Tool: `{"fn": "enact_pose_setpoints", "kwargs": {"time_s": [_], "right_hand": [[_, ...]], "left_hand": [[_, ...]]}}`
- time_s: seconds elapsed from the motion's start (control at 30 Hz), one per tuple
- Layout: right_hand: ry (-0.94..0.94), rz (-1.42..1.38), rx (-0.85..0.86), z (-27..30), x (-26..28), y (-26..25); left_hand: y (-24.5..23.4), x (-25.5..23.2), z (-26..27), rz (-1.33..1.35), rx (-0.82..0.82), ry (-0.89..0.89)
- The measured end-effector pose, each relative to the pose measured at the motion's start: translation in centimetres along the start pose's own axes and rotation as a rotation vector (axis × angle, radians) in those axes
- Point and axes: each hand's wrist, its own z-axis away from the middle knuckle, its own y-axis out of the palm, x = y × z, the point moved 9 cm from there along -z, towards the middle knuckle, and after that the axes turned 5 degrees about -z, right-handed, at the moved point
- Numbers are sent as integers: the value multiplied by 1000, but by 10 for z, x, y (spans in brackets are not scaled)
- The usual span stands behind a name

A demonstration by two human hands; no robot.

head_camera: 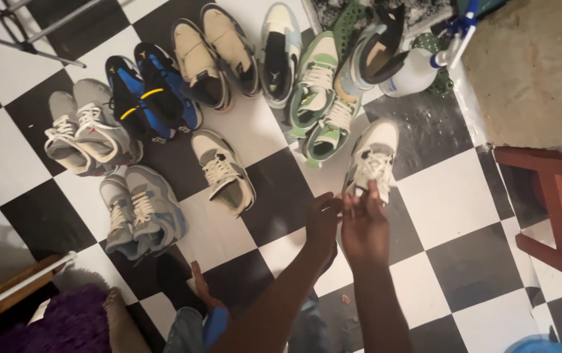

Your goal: The person removes multiple pairs of shoes from a metal shoe rack and places them on the checkered floor. They then rearrange the shoes on the floor into neat rows.

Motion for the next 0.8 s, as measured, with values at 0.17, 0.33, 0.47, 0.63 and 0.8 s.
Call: {"fn": "enact_pose_setpoints", "kwargs": {"time_s": [0.17,0.33,0.47,0.63,0.8], "right_hand": [[47,76,-47,85,-31,44],[111,111,-143,135,-91,44],[170,126,58,166,-144,57],[319,285,54,197,-212,119],[447,392,83,199,-293,138]], "left_hand": [[-45,-32,38,-413,-38,22],[-112,-76,57,-792,-184,452],[-189,-39,42,-337,-103,209],[-221,-195,132,-376,-202,651],[-297,-196,119,-370,-404,429]]}}
